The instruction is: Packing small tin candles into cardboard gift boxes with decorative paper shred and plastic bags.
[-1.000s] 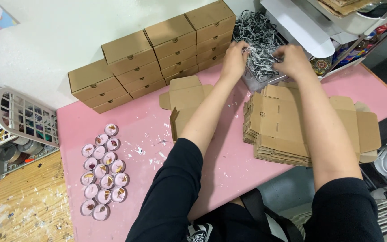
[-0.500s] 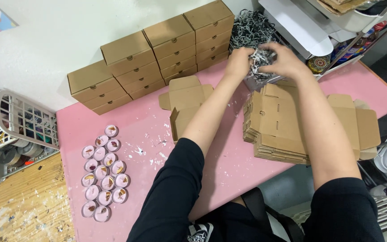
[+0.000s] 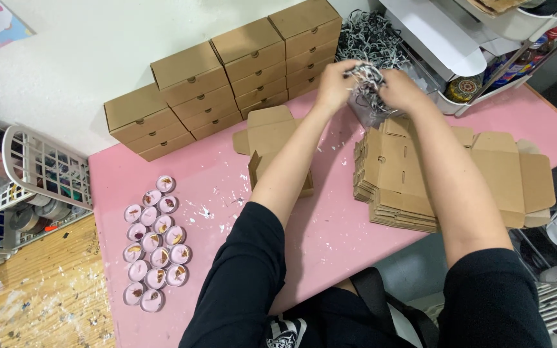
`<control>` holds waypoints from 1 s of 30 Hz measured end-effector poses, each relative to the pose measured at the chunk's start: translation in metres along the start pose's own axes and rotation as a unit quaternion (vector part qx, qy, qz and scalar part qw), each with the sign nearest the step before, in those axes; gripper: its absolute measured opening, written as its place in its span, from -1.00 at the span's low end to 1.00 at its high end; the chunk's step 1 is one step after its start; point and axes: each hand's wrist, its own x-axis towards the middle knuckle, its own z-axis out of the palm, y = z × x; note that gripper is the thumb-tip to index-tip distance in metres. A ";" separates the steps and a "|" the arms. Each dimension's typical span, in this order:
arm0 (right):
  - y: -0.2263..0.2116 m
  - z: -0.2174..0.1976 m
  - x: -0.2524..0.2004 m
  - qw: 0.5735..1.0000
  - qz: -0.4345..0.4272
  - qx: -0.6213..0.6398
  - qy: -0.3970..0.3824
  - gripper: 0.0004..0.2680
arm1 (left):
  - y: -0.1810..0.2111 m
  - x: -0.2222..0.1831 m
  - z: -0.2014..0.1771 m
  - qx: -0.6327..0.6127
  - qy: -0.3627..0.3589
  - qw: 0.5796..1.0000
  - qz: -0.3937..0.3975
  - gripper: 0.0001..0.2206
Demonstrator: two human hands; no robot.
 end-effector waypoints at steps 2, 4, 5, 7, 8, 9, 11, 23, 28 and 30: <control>-0.007 -0.016 -0.010 1.000 0.012 -0.014 0.016 -0.78 | -0.012 0.001 -0.007 -0.040 0.025 0.999 -0.007 -0.73; -0.018 -0.033 -0.018 0.999 0.021 -0.029 0.033 -0.78 | -0.022 0.003 -0.018 -0.079 0.052 0.995 -0.014 -0.70; -0.026 -0.039 -0.023 0.995 0.054 -0.076 0.025 -0.77 | -0.026 0.000 -0.026 -0.086 0.061 0.994 0.013 -0.72; -0.023 -0.040 -0.025 0.989 0.085 -0.121 0.016 -0.76 | -0.020 -0.005 -0.048 -0.090 0.071 0.993 0.038 -0.75; -0.013 -0.034 -0.021 0.985 0.091 -0.145 0.018 -0.76 | -0.009 -0.008 -0.063 -0.115 0.066 0.991 0.023 -0.75; -0.002 -0.030 -0.018 0.981 0.097 -0.169 0.021 -0.77 | 0.002 -0.011 -0.076 -0.141 0.061 0.988 0.008 -0.75; 0.020 -0.019 -0.005 0.980 0.094 -0.171 0.032 -0.77 | 0.028 -0.026 -0.110 -0.142 0.072 0.987 -0.009 -0.75; -0.156 -0.085 -0.060 0.989 -0.082 -0.123 0.003 -0.30 | 0.120 -0.117 -0.217 -0.107 0.058 0.992 0.014 -0.81; -0.264 -0.074 -0.110 0.932 -0.216 0.277 -0.093 -0.31 | 0.124 -0.144 -0.217 -0.098 0.050 0.994 0.025 -0.81; -0.284 -0.061 -0.122 0.863 -0.203 0.440 -0.142 -0.41 | 0.115 -0.155 -0.213 -0.143 0.020 0.989 0.004 -0.80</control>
